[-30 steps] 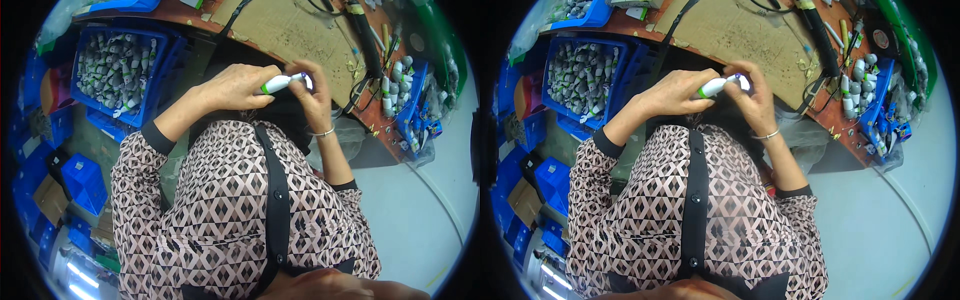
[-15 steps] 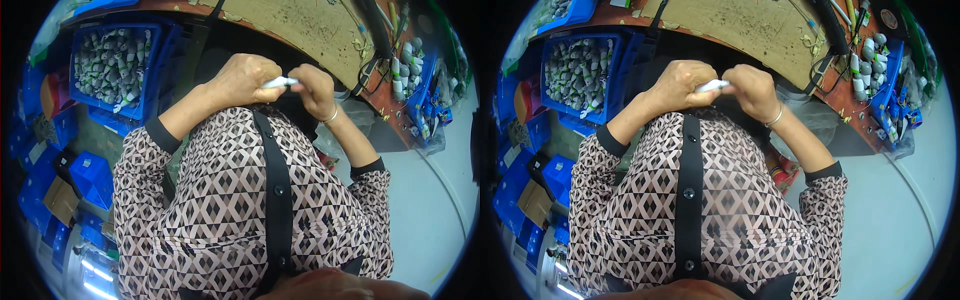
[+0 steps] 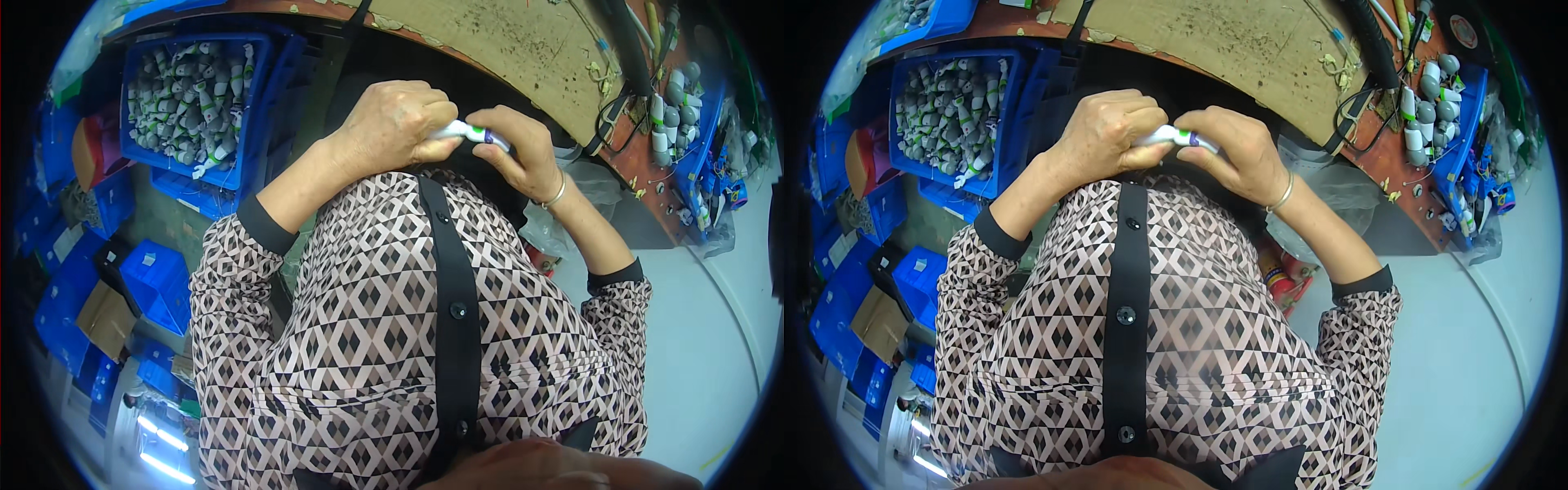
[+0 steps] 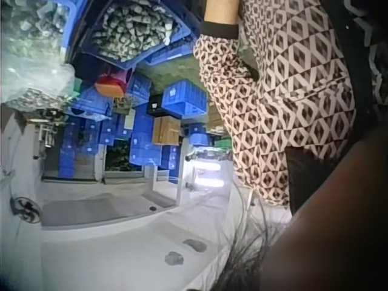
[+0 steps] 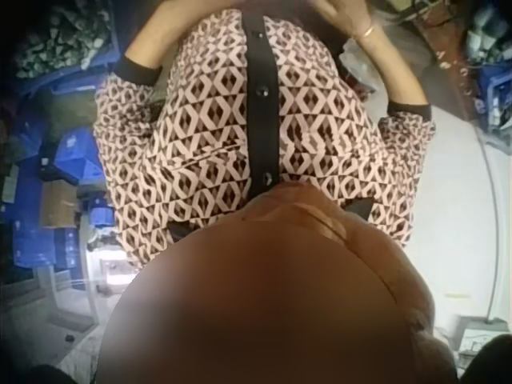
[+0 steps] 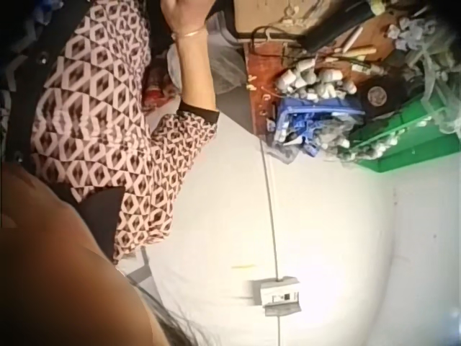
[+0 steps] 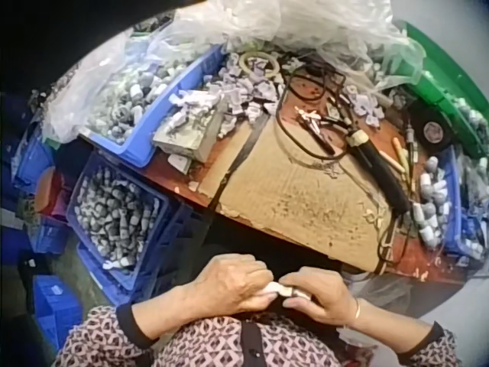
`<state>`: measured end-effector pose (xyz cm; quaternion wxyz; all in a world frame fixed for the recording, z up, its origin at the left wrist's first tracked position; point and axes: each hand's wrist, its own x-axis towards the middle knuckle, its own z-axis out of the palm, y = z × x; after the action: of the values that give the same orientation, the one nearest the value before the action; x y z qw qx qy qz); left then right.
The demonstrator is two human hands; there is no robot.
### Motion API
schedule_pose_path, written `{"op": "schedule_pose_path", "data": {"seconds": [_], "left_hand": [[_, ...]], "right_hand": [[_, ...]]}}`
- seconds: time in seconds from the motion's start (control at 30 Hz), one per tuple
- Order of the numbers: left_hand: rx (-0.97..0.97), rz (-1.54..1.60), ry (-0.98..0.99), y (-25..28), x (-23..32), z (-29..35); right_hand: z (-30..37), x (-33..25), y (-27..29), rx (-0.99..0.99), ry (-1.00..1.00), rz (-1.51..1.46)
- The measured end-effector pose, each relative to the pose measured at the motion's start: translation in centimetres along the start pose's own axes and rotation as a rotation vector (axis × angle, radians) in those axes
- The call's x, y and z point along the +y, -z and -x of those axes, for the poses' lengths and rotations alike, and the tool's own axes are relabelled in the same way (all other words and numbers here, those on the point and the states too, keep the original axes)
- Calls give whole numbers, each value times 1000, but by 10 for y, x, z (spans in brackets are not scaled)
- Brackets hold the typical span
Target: Assembling small electronic components into plastic housings at a factory workbench.
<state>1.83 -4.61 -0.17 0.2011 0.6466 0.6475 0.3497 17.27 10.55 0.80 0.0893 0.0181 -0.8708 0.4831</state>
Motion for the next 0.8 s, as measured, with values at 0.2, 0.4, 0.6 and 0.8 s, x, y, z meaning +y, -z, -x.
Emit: {"op": "schedule_pose_path", "data": {"seconds": [0.2, 0.4, 0.6, 0.8], "left_hand": [[55, 96, 115, -6, -3, 5], [-37, -63, 46, -7, 4, 0], [-36, -38, 33, -10, -3, 0], [-56, -24, 55, -7, -3, 1]], "right_hand": [[3, -19, -7, 70, -430, -198], [6, -20, -6, -33, -652, -230], [11, -13, -7, -42, -494, -342], [6, -11, -6, -75, -553, -388]]}}
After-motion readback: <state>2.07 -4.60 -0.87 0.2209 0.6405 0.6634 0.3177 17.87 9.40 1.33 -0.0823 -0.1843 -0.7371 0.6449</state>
